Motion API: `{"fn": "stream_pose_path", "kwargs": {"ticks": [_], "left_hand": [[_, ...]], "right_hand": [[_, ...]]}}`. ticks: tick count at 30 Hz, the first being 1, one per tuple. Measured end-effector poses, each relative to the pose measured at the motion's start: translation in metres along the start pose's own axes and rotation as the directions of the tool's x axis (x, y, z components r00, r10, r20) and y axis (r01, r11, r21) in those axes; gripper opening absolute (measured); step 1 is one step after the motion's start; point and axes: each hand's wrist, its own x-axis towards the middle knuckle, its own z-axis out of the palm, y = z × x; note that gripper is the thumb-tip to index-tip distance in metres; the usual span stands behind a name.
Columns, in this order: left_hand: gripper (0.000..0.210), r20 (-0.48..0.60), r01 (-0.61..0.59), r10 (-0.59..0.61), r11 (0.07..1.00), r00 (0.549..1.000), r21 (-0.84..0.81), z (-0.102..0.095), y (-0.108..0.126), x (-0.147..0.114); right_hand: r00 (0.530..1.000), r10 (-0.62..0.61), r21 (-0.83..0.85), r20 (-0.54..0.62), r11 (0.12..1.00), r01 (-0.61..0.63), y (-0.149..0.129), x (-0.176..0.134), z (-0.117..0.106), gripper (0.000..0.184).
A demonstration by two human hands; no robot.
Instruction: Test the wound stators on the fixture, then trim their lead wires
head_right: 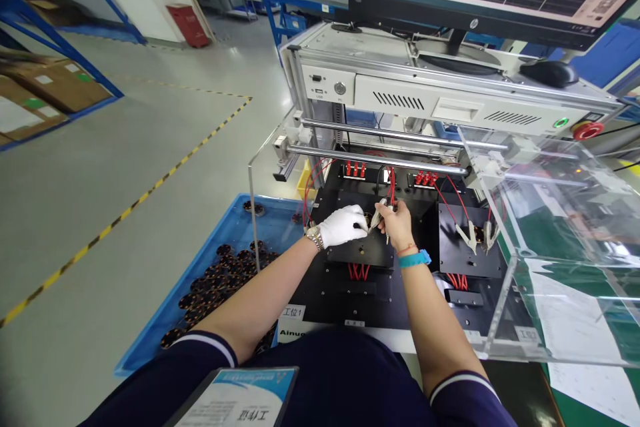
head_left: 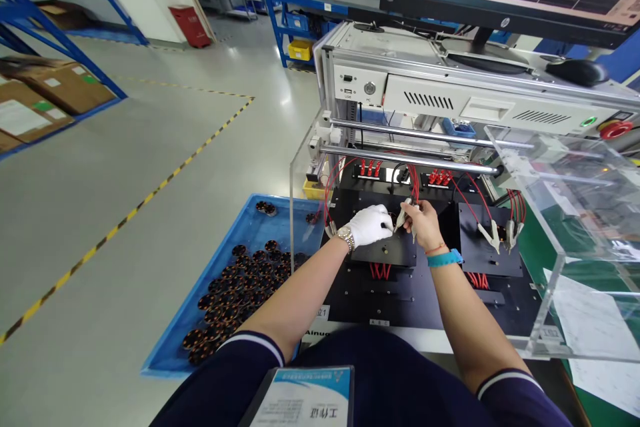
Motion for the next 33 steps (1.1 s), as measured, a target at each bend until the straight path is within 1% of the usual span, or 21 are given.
{"fn": "stream_pose_path", "kwargs": {"ticks": [8, 14, 15, 17, 19, 20, 23, 27, 33], "left_hand": [[0.014, -0.015, -0.001, 0.000, 1.000, 1.000, -0.031, 0.000, 0.000, -0.001], [0.014, -0.044, 0.004, -0.008, 0.996, 0.999, -0.086, 0.003, -0.002, -0.001], [0.014, -0.053, 0.009, -0.015, 0.995, 0.998, -0.098, 0.004, -0.003, -0.002], [0.014, -0.073, 0.018, -0.027, 0.993, 0.997, -0.120, 0.007, -0.003, -0.003], [0.013, -0.087, 0.020, -0.033, 0.990, 0.996, -0.141, 0.009, -0.004, -0.004], [0.012, -0.092, 0.019, -0.033, 0.989, 0.995, -0.149, 0.010, -0.004, -0.004], [0.011, -0.100, 0.015, -0.032, 0.986, 0.994, -0.167, 0.011, -0.005, -0.006], [0.010, -0.108, 0.006, -0.027, 0.983, 0.994, -0.181, 0.011, -0.005, -0.006], [0.010, -0.115, -0.001, -0.022, 0.982, 0.993, -0.191, 0.011, -0.006, -0.005]], "right_hand": [[1.000, 0.022, 0.020, 0.014, 1.000, -0.023, 0.002, -0.001, 0.001, 0.031], [0.999, 0.025, 0.054, 0.025, 0.998, -0.026, 0.005, -0.001, -0.002, 0.037], [1.000, 0.018, 0.068, -0.003, 0.997, -0.018, 0.006, -0.001, -0.003, 0.037], [0.995, 0.018, 0.128, -0.099, 0.992, -0.005, 0.008, 0.000, -0.001, 0.039], [0.979, 0.070, 0.227, -0.191, 0.974, -0.026, 0.010, 0.001, 0.002, 0.040], [0.971, 0.107, 0.273, -0.214, 0.961, -0.045, 0.011, 0.001, 0.005, 0.040], [0.955, 0.175, 0.336, -0.239, 0.938, -0.088, 0.014, 0.001, 0.013, 0.041], [0.943, 0.181, 0.343, -0.280, 0.936, -0.078, 0.016, 0.001, 0.018, 0.043], [0.928, 0.169, 0.342, -0.331, 0.939, -0.049, 0.022, 0.005, 0.018, 0.043]]}}
